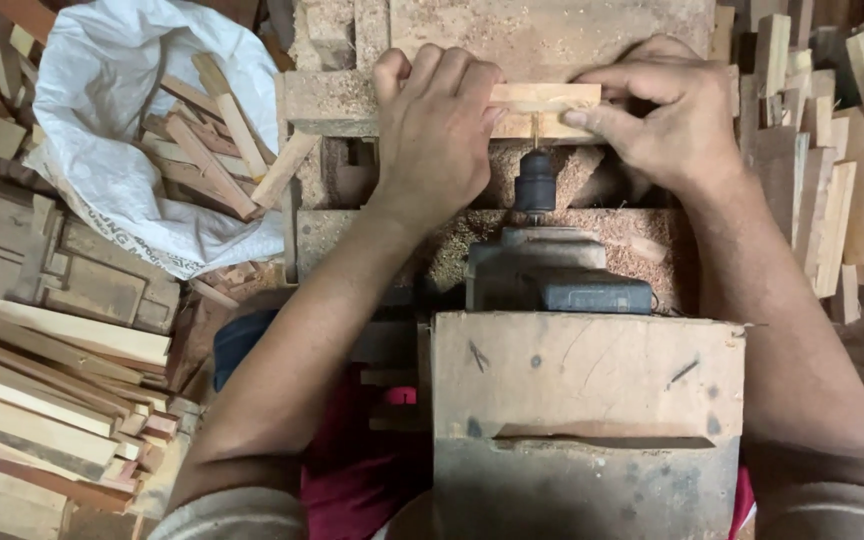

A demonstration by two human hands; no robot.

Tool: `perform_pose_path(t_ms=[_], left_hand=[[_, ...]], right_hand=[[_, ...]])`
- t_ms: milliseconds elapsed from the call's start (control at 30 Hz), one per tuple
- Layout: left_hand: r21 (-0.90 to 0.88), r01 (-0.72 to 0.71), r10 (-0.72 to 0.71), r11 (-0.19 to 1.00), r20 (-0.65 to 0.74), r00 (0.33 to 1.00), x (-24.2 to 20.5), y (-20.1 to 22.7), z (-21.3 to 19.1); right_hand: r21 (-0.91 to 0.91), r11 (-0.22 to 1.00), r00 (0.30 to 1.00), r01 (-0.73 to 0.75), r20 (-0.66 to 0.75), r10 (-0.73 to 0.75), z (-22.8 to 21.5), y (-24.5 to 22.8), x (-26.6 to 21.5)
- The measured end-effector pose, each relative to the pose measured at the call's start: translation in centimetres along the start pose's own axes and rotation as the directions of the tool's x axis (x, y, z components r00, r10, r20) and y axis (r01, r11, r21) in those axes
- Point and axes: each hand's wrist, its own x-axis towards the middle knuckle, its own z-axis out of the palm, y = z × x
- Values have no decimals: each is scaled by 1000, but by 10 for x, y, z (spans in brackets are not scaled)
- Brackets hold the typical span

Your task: Drilling holes into small wooden sticks using a stationary drill press in a workshop environment.

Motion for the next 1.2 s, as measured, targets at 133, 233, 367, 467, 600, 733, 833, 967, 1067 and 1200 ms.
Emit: perform_pose_path(t_ms=[133, 233, 367, 467, 600, 733, 833, 967, 1067, 1200], left_hand=[[-20, 0, -2, 1000, -77, 997, 0, -6, -11], [-16, -8, 7, 1000, -52, 999, 3, 3, -9], [-1, -74, 73, 997, -86, 994, 4, 1, -5], [-24, -82, 79, 996, -104, 991, 6, 3, -6], [0, -89, 89, 996, -101, 991, 4, 3, -7], [6, -108, 107, 994, -144, 984, 4, 6, -10], [0, -70, 70, 998, -69, 995, 1, 8, -8], [8, -34, 34, 999, 3, 999, -3, 9, -7], [-9, -33, 33, 999, 14, 999, -8, 10, -9], [-3, 29, -28, 1000, 102, 994, -6, 7, -3]], right_hand=[[43, 998, 999, 51, 6, -51, 2, 1, 6], [43, 999, 999, 17, 31, -18, 3, -2, 5], [22, 997, 996, 72, 47, -73, 7, -1, 7], [9, 998, 996, 70, 48, -70, 7, 3, 5], [3, 995, 995, 98, 24, -98, 10, 5, 4], [-8, 996, 996, 83, 19, -83, 8, 7, 3], [22, 998, 998, 56, 25, -57, 8, 8, 0], [35, 998, 998, 60, 36, -61, 6, 5, -1], [64, 996, 997, 63, 49, -66, 6, 2, -2], [60, 997, 999, 38, 35, -40, 9, 0, -2]])
